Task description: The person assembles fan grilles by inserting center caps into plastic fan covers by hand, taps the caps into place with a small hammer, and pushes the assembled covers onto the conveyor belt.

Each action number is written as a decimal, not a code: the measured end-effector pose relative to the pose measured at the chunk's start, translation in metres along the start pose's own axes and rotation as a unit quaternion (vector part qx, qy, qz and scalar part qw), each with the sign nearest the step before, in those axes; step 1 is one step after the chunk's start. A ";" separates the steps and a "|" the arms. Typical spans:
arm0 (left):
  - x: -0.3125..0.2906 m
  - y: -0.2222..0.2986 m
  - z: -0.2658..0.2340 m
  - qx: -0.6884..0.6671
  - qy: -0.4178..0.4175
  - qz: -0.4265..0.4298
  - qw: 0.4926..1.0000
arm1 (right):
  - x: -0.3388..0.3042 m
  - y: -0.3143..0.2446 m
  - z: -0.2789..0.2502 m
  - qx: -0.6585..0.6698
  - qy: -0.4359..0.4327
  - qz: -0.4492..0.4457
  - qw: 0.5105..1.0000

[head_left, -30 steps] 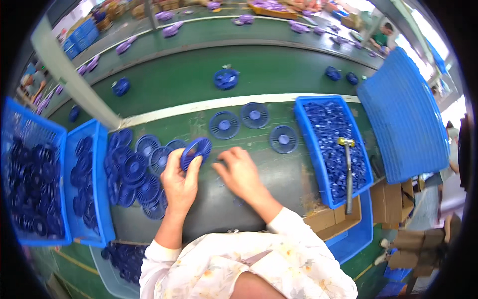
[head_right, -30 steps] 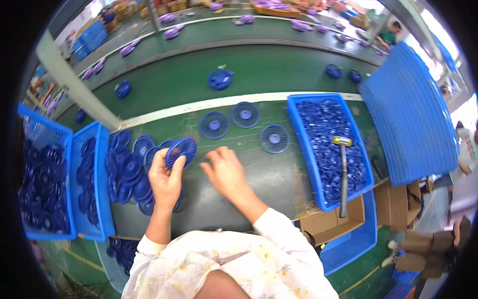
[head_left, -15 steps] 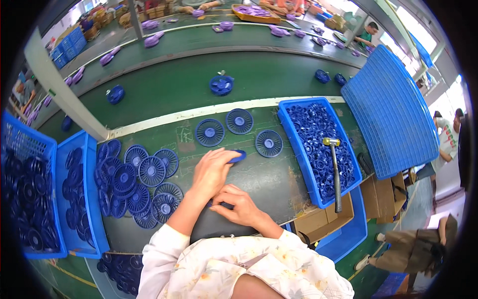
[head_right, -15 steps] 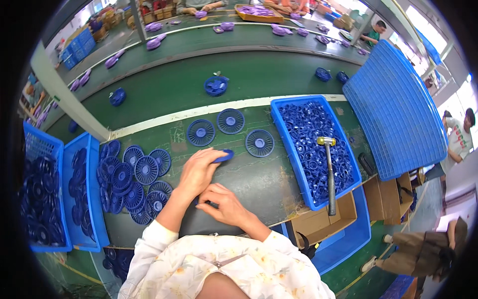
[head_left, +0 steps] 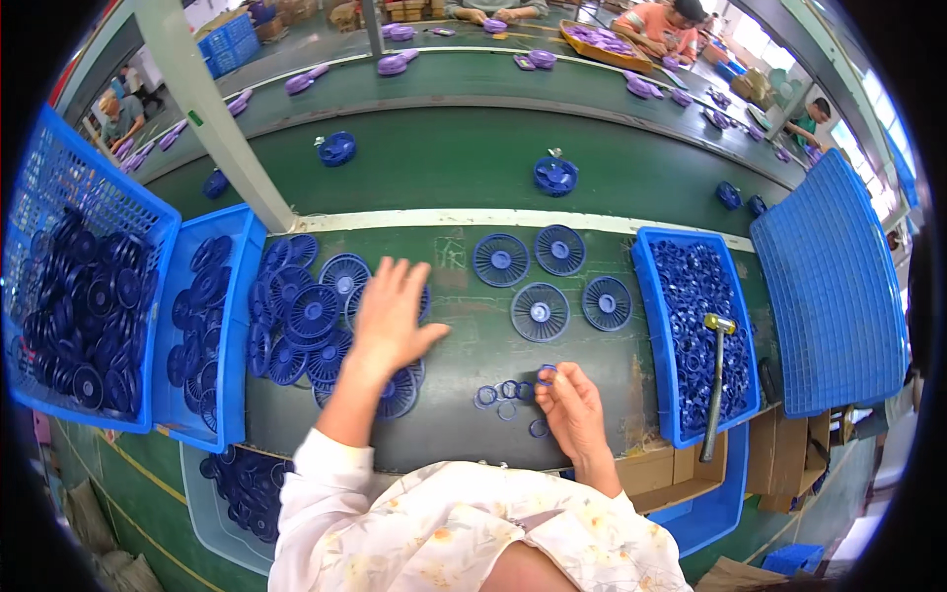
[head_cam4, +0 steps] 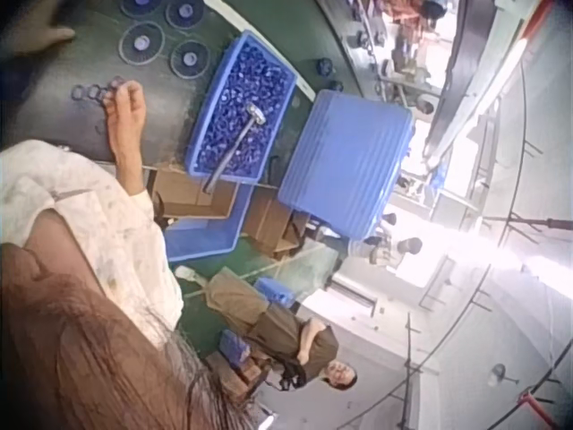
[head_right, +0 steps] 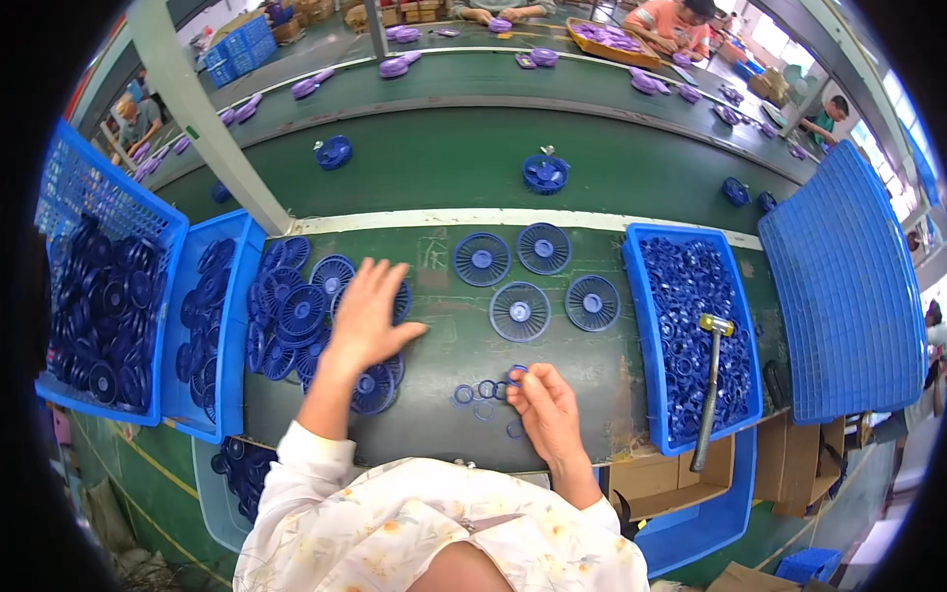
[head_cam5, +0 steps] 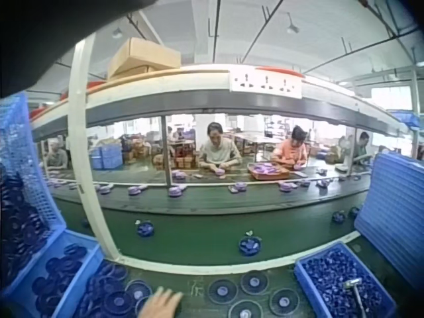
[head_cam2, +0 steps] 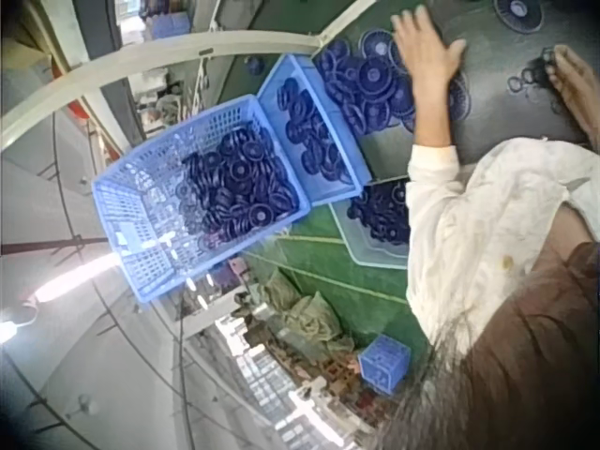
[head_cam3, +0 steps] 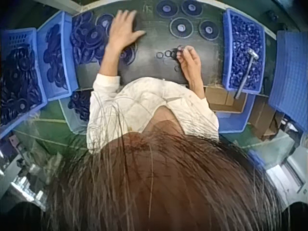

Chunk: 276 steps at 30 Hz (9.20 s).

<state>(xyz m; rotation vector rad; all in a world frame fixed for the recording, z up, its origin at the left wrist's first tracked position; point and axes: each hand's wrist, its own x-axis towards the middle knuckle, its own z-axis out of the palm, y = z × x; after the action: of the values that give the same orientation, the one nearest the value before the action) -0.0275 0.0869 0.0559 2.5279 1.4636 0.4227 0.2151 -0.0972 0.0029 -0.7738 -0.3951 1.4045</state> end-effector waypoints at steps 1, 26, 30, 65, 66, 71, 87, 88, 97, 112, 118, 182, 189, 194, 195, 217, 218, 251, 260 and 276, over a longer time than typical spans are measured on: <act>0.009 -0.010 0.002 0.013 -0.041 -0.007 0.999 | 0.002 0.002 0.000 0.009 0.014 0.006 1.000; -0.054 0.042 0.042 -0.764 -0.052 -0.200 0.611 | 0.003 -0.004 0.047 -0.172 -0.018 -0.012 0.985; -0.059 0.051 0.043 -0.773 -0.073 -0.211 0.594 | 0.003 0.001 0.059 -0.235 -0.006 -0.096 0.967; -0.056 0.072 0.024 -0.707 -0.235 -0.102 0.659 | -0.006 -0.023 0.048 -0.589 -0.046 -0.341 0.731; -0.057 0.076 0.027 -0.702 -0.228 -0.104 0.666 | -0.009 -0.016 0.046 -0.495 -0.003 -0.288 0.820; -0.062 0.100 0.036 -0.655 -0.204 -0.048 0.726 | -0.026 -0.001 0.027 -0.210 0.008 -0.046 0.977; -0.077 0.028 -0.034 -0.049 -0.109 0.049 0.992 | -0.035 -0.036 -0.009 -0.769 0.162 -0.324 0.527; -0.085 0.023 -0.036 -0.037 -0.110 0.039 0.992 | -0.037 -0.023 -0.010 -0.730 0.094 -0.352 0.578; -0.069 0.004 -0.050 0.153 -0.260 0.210 0.930 | -0.062 0.003 -0.004 -0.654 -0.001 -0.135 0.744; -0.067 0.029 -0.006 -0.648 -0.099 -0.098 0.749 | -0.044 -0.015 0.019 -0.219 0.012 -0.046 0.975; -0.067 0.046 0.025 -0.799 -0.196 -0.153 0.548 | -0.025 -0.001 0.029 -0.166 -0.023 -0.009 0.986; -0.053 0.074 0.028 -0.732 -0.125 -0.100 0.662 | 0.014 -0.038 0.067 -0.588 -0.098 -0.303 0.744; -0.040 0.051 0.007 -0.643 0.011 -0.099 0.760 | -0.018 -0.023 0.036 -0.591 0.010 -0.237 0.771; -0.028 0.048 0.008 -0.477 0.129 -0.041 0.869 | -0.016 -0.006 0.015 -0.626 0.039 -0.232 0.743; -0.019 0.044 0.003 -0.339 0.138 -0.021 0.931 | -0.017 -0.005 0.012 -0.646 0.041 -0.253 0.719; -0.014 -0.034 -0.021 0.054 -0.091 -0.023 0.994 | -0.019 -0.002 0.001 -0.223 0.051 -0.025 0.973; -0.015 -0.033 -0.022 0.025 -0.074 -0.011 0.997 | -0.017 -0.001 0.004 -0.210 0.035 -0.008 0.977; -0.077 0.068 0.051 -0.773 -0.039 -0.208 0.597 | 0.009 0.001 0.078 -0.576 -0.039 -0.288 0.764; -0.079 0.073 0.053 -0.757 -0.063 -0.166 0.629 | 0.011 0.005 0.070 -0.619 -0.004 -0.285 0.732; -0.054 0.069 0.030 -0.695 -0.071 -0.085 0.710 | 0.029 -0.021 0.072 -0.640 -0.106 -0.374 0.662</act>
<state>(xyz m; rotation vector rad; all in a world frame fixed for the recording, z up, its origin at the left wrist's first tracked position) 0.0139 0.0055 0.0402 1.1283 0.7041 0.8346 0.1867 -0.0513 0.0621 -1.3144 -1.7795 0.2083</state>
